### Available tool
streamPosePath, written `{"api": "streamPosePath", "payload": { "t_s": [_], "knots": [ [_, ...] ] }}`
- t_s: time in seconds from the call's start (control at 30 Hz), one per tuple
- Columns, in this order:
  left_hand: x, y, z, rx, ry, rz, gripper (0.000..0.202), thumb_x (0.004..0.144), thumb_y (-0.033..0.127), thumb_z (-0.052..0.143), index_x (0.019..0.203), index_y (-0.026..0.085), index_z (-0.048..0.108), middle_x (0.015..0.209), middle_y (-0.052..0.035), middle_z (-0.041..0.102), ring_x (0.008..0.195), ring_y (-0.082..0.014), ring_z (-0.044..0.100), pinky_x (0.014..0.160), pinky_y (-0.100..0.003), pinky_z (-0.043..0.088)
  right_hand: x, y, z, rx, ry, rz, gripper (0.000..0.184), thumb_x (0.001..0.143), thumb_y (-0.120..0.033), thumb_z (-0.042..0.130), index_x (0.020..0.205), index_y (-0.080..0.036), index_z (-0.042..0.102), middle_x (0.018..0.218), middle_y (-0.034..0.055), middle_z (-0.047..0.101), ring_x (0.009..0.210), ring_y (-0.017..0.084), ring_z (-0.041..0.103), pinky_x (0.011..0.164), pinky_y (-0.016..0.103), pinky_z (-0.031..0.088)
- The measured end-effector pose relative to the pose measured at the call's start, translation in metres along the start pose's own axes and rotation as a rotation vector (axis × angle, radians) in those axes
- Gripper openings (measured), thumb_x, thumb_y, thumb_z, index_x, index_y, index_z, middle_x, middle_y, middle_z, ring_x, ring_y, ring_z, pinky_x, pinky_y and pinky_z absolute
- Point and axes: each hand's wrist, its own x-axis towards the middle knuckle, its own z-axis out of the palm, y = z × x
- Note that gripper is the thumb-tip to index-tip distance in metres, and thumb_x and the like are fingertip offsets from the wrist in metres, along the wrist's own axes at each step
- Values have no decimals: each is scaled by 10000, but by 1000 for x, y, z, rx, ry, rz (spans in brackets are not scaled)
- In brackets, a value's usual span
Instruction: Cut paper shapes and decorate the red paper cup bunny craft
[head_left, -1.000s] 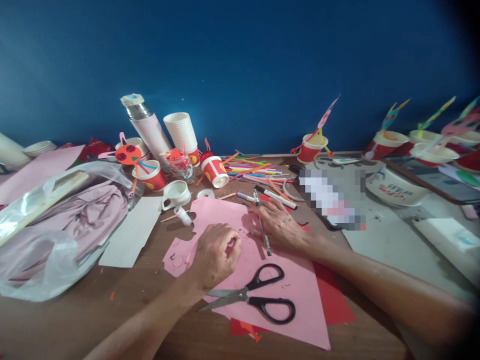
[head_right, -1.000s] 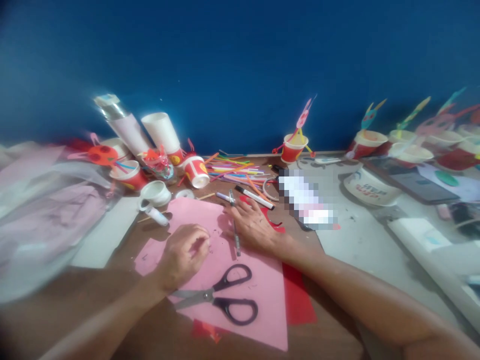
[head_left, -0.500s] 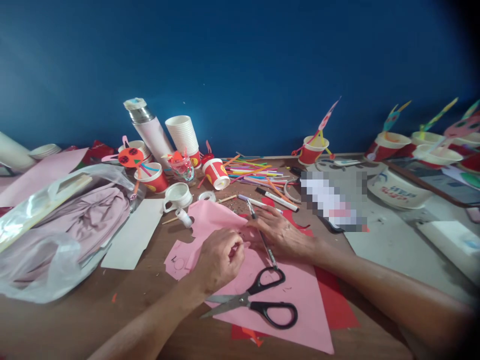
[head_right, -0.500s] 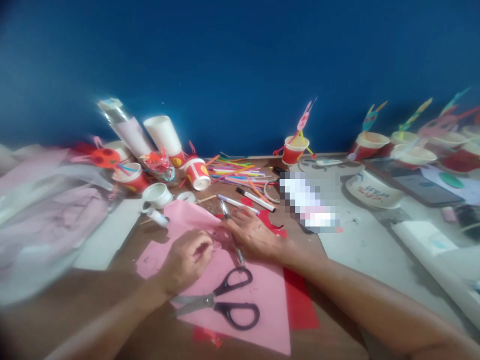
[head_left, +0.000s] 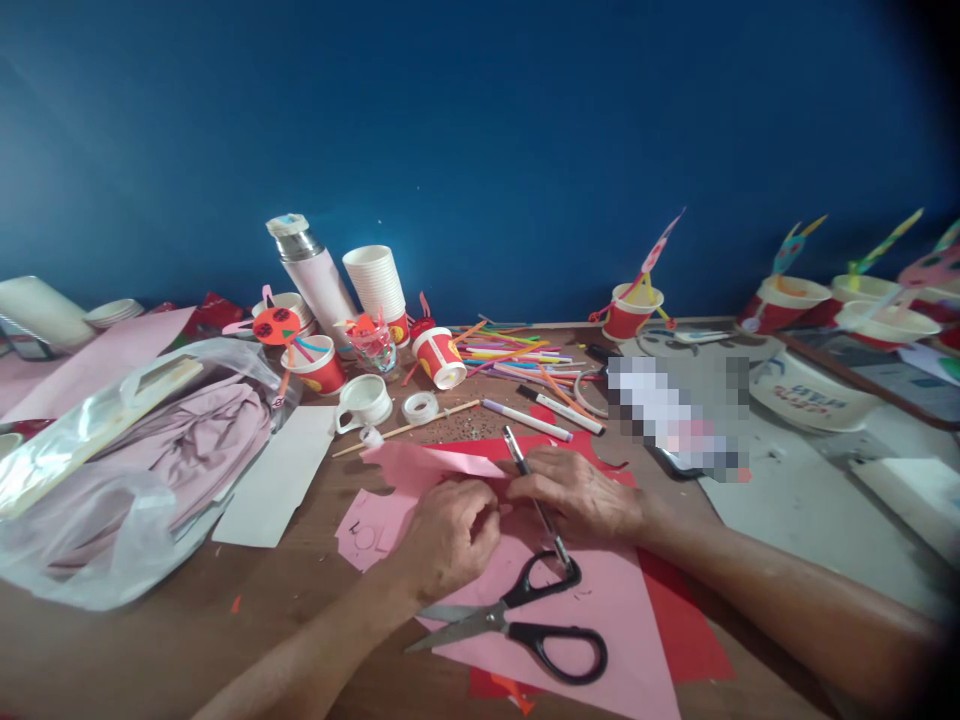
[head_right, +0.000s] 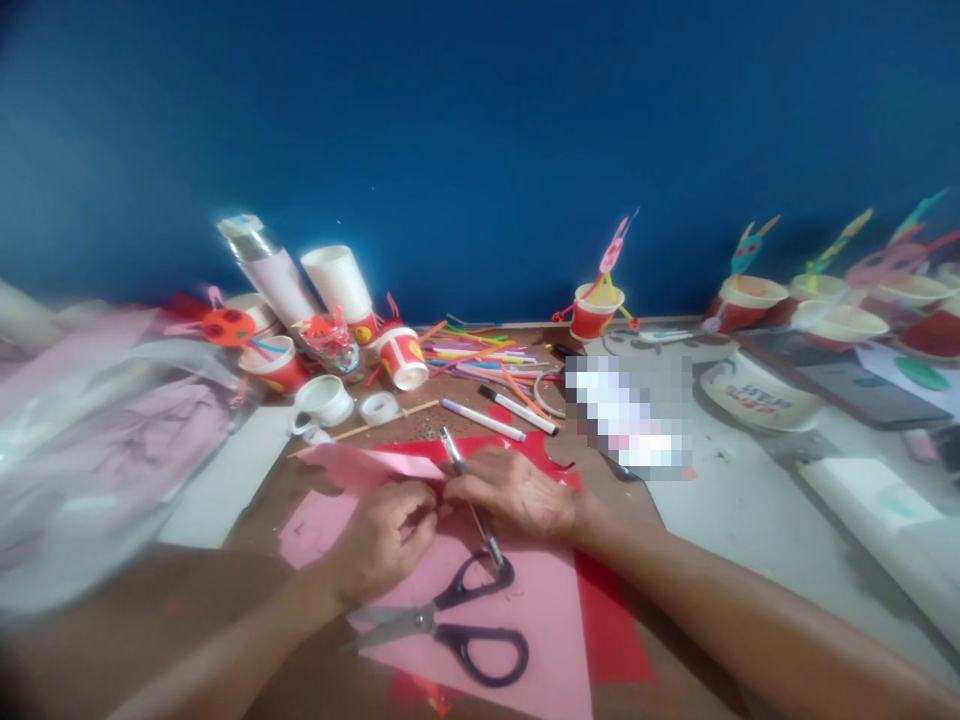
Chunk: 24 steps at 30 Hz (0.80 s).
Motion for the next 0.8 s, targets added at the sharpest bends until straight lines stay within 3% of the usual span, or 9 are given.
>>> {"api": "streamPosePath", "payload": {
  "t_s": [0.2, 0.6, 0.8],
  "knots": [
    [-1, 4, -2, -52, -88, 43, 110, 771, 106, 462, 720, 169, 536, 695, -26, 617, 622, -130, 552, 583, -235, 406, -3, 1, 0, 62, 40, 8, 233, 854, -240, 544, 1073, -198, 477, 1117, 115, 601, 899, 158, 597, 744, 270, 466],
    [-3, 11, -6, -68, -310, 87, 115, 735, 87, 458, 709, 174, 528, 698, -9, 581, 547, -95, 479, 473, -202, 332, -3, -1, 4, 104, -23, -88, 266, 826, -274, 582, 1052, -189, 472, 824, 30, 619, 707, 126, 563, 648, 245, 446],
    [-1, 12, -7, -68, -264, 102, 107, 697, 72, 483, 661, 173, 485, 661, 2, 543, 580, -101, 466, 514, -210, 338, -3, -6, 3, 5, 80, 55, 262, 807, -149, 506, 1063, -192, 469, 931, 72, 652, 750, 157, 584, 645, 269, 459]
  ]
}}
